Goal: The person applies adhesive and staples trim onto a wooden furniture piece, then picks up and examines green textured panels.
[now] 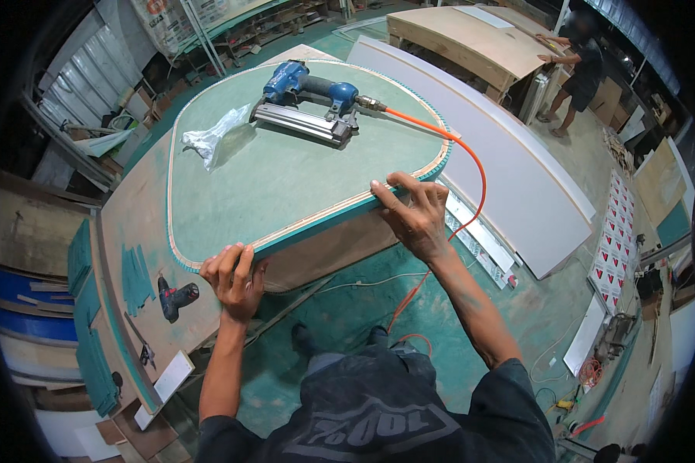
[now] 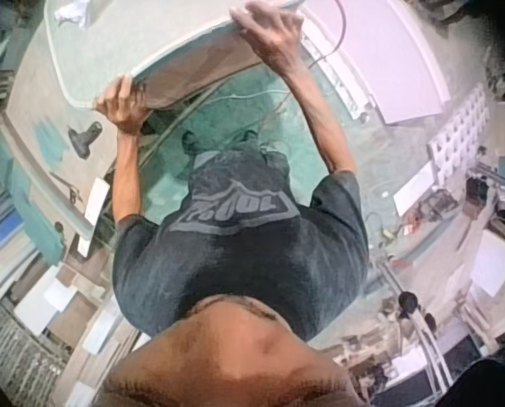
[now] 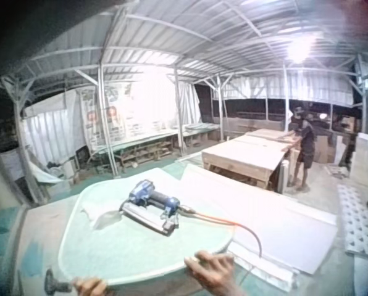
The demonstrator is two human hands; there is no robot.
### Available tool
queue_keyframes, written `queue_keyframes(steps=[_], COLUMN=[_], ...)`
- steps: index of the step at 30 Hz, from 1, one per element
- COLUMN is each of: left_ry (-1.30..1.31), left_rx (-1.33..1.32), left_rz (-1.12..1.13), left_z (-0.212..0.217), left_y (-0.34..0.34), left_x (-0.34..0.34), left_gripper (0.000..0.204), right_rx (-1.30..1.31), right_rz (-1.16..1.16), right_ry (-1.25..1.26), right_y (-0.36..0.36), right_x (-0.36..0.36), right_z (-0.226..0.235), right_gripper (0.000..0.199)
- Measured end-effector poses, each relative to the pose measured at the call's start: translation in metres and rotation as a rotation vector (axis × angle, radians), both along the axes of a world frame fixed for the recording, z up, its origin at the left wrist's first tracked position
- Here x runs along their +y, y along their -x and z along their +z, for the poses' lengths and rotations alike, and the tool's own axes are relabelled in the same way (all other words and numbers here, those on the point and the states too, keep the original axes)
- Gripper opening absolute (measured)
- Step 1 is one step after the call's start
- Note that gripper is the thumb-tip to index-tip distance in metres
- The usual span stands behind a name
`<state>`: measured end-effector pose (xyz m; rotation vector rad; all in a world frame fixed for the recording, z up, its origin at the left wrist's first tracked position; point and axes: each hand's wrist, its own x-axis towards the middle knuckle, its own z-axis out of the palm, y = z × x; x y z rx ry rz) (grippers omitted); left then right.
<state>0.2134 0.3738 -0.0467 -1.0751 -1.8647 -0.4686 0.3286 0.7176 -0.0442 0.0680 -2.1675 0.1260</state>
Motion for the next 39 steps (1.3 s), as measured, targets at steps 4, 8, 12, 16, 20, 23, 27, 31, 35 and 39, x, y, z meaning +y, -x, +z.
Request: queue_keyframes(steps=[4,8,12,16,20,23,27,31,35,39], left_ry=[-0.021,-0.056,-0.036,-0.026,-0.018,-0.024,0.002,-0.004,-0.013,-0.125], left_rx=[-0.005,-0.049,-0.071,-0.074,-0.078,-0.072,-0.064,-0.050,-0.062,-0.139], left_rz=[-0.047,-0.046,-0.071,-0.082,-0.084,-0.096,-0.128,-0.061,0.023,-0.021], left_z=[-0.004,0.000,0.003,0.005,0.008,0.008,0.006,0.008,0.023,0.025], left_y=[0.004,-0.001,0.000,0.001,-0.001,0.000,0.005,-0.001,-0.009,-0.009], left_x=[-0.001,-0.002,0.000,-0.002,0.000,0.000,-0.005,-0.003,0.000,0.002], left_gripper=[0.051,0.049,0.050,0.050,0.050,0.050,0.050,0.046,0.037,0.031], right_rx=[0.011,0.002,0.026,-0.015,-0.021,0.037,0.050,0.044,0.059,0.049], right_rz=[0.020,0.058,0.071,0.065,0.101,0.143,0.163,0.121,0.125,0.094], right_ry=[-0.020,-0.008,0.021,0.007,0.025,-0.055,-0.051,-0.096,-0.039,-0.057], right_y=[0.003,0.003,0.003,0.001,-0.004,-0.001,0.000,0.000,0.002,0.002], right_x=[0.000,-0.001,0.002,0.000,0.005,0.011,0.010,0.007,0.005,0.004], right_z=[0.003,0.001,-0.001,0.006,0.006,0.010,0.011,0.009,0.006,0.004], right_gripper=[0.067,0.065,0.063,0.064,0.060,0.055,0.053,0.050,0.049,0.051])
